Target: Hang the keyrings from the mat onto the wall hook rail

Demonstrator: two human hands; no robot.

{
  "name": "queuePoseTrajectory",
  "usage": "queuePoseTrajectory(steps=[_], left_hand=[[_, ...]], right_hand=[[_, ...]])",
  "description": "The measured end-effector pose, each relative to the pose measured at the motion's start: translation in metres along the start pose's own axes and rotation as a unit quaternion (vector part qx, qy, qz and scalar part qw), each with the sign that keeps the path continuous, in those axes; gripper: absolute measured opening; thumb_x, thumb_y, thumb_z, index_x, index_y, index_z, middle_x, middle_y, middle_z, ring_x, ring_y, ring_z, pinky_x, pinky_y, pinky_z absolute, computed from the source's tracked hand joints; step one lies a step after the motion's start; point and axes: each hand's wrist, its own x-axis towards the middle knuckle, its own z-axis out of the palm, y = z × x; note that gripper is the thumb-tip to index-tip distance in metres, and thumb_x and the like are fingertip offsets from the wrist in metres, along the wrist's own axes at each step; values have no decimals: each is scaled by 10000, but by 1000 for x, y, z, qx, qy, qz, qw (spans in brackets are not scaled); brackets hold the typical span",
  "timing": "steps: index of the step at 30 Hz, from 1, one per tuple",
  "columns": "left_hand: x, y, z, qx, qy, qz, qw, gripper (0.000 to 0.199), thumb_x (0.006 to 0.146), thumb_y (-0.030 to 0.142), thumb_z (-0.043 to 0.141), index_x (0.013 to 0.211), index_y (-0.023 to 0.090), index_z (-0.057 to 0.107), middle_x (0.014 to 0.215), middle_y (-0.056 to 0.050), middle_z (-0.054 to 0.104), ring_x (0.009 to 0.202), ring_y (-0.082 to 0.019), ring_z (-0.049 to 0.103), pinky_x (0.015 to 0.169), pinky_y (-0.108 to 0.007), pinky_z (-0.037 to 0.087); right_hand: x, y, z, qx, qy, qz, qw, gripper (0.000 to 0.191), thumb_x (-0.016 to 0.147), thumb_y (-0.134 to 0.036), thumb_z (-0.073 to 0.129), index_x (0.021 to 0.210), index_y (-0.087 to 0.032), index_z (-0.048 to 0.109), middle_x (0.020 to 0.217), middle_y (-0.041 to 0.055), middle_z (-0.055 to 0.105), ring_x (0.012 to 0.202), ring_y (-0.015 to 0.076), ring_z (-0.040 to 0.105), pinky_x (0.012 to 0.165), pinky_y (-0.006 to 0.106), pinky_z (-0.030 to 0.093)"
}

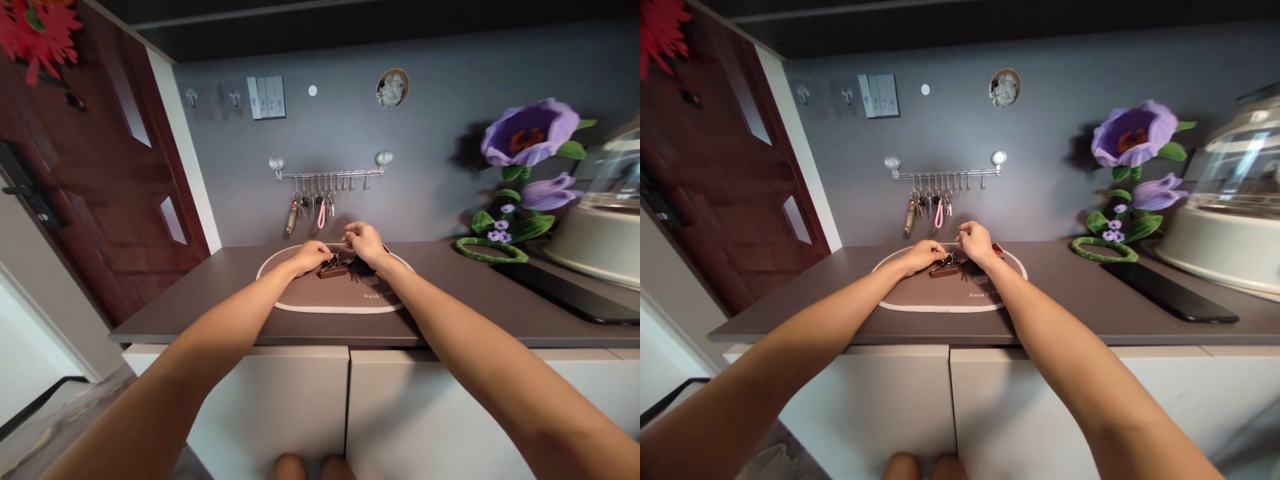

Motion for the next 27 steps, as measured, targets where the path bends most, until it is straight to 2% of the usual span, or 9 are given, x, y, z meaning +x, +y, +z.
queuePoseTrajectory(steps=[5,11,19,27], left_hand=[[3,-4,-5,-74,-13,-12,997,123,602,246,635,638,133,605,571,10,559,558,-97,463,621,-249,359],[7,-3,-13,-176,-17,-28,984,65,639,183,618,646,131,579,580,7,559,551,-88,481,650,-260,385],[7,7,-23,-248,2,-45,968,72,707,151,569,642,132,545,562,9,540,513,-72,487,615,-245,401],[3,19,-32,-328,23,-77,941,27,696,146,599,684,132,579,716,-21,593,657,-73,527,762,-290,414]], right_hand=[[-2,0,0,-108,-6,-61,992,246,751,-83,442,969,-140,542,707,28,641,533,85,575,652,242,469],[-2,2,0,-167,-12,-106,980,283,742,-75,442,997,-136,548,730,39,647,605,111,599,725,266,456],[-7,-4,0,-186,-15,-122,975,279,738,-83,446,989,-125,560,796,68,649,741,139,615,789,275,438],[-10,-6,0,-202,-18,-132,970,269,750,-94,444,989,-142,559,797,57,648,732,130,613,775,263,441]])
